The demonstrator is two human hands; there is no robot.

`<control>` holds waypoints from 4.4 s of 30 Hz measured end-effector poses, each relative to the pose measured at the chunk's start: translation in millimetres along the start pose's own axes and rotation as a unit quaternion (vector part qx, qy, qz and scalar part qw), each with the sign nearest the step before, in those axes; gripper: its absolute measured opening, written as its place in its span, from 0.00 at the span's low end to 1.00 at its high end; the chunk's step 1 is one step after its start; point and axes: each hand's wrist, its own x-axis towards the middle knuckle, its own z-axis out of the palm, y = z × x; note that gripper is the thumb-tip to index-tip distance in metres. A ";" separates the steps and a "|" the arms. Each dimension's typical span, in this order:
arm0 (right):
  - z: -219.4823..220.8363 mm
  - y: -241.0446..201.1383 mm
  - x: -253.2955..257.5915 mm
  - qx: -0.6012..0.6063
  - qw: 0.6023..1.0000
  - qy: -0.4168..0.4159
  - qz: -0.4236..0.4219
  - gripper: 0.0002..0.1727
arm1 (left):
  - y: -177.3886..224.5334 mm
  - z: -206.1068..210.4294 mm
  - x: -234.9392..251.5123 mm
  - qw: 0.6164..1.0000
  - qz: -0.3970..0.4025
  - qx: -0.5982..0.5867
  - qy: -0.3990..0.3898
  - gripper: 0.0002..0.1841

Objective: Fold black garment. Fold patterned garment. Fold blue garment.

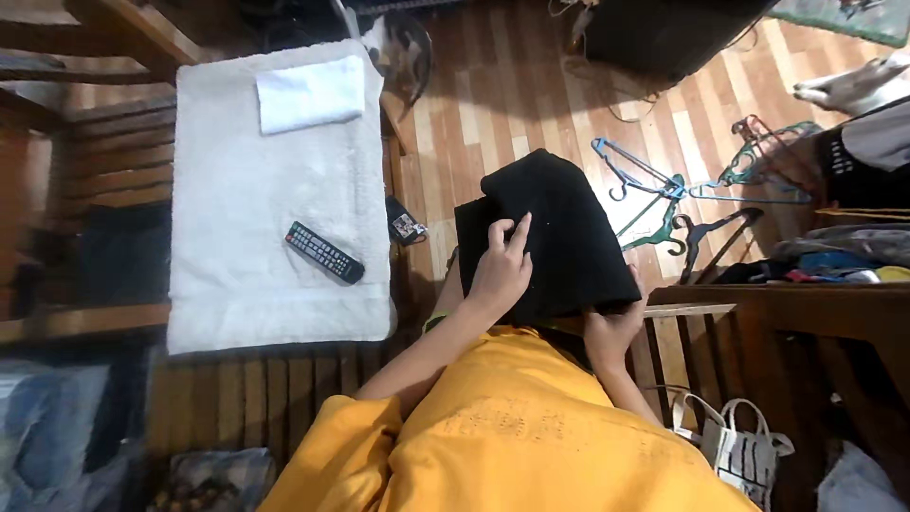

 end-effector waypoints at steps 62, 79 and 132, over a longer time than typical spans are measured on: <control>-174.5 59.7 -240.9 -0.242 0.790 -0.026 0.563 0.59 | -68.0 -14.9 59.8 0.799 -0.220 -0.525 -0.196 0.14; -135.0 -140.6 -2.3 0.317 0.931 0.013 0.179 0.64 | 142.2 1.5 65.2 0.867 0.327 -0.157 -0.341 0.25; -57.8 235.8 156.1 -0.405 0.753 -0.417 0.308 0.38 | -78.2 39.6 38.3 0.952 -0.004 0.009 -0.307 0.18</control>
